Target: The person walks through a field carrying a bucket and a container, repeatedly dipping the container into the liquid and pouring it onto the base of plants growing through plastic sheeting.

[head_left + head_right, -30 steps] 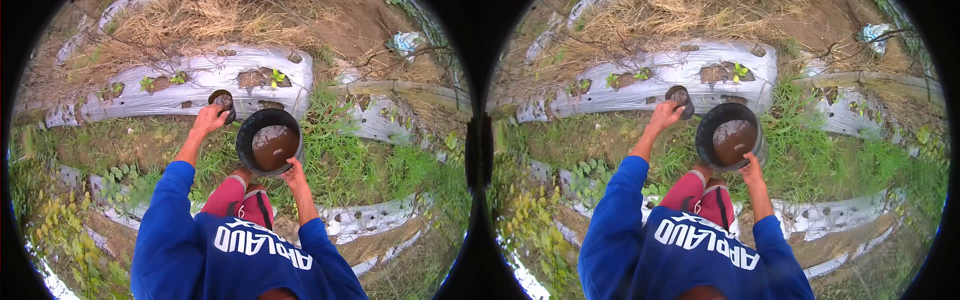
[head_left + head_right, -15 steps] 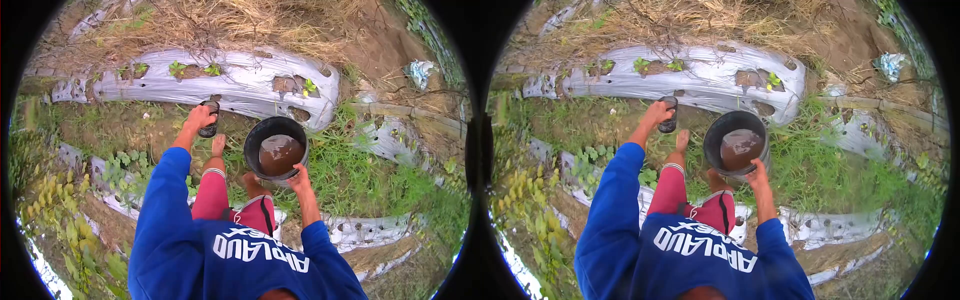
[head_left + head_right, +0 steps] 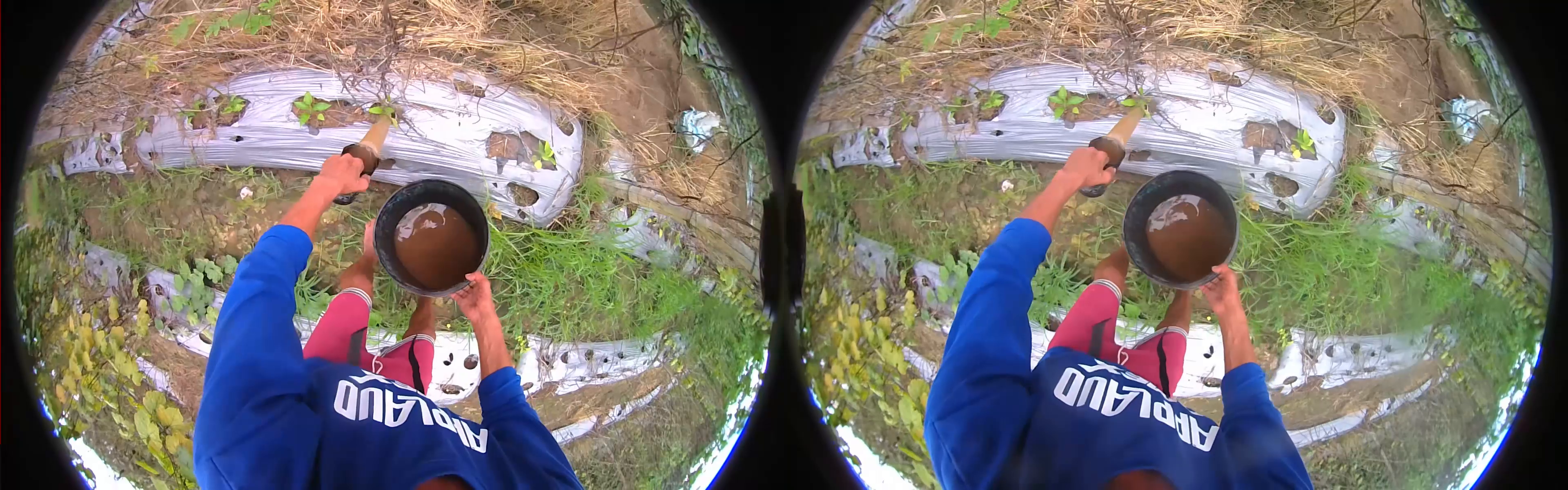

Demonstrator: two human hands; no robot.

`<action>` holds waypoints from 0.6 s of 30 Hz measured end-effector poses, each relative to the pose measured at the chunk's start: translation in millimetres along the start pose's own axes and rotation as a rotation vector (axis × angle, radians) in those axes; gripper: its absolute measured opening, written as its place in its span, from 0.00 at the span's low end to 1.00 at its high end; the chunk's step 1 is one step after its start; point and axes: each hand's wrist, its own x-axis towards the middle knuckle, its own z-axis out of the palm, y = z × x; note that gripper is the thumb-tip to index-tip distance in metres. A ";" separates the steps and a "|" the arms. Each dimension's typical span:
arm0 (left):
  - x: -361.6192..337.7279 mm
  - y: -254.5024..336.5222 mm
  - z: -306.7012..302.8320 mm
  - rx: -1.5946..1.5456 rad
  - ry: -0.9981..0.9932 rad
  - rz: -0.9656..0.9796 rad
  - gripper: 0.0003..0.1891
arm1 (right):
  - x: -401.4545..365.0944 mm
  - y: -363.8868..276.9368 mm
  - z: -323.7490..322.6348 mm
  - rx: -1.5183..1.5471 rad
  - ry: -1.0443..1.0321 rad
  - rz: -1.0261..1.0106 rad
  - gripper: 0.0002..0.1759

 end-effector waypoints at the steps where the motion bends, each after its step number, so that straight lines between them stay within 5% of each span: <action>1: -4.9 -13.8 12.9 -0.043 0.114 0.066 0.23 | 2.6 4.9 9.3 -0.001 -0.025 0.002 0.22; 7: -44.5 -62.9 58.0 -0.227 0.495 0.112 0.18 | 22.5 22.7 62.5 -0.059 -0.045 0.020 0.24; 18: -3.2 -134.0 47.8 -0.247 0.181 -0.204 0.27 | 36.3 33.4 111.4 -0.104 -0.010 -0.010 0.21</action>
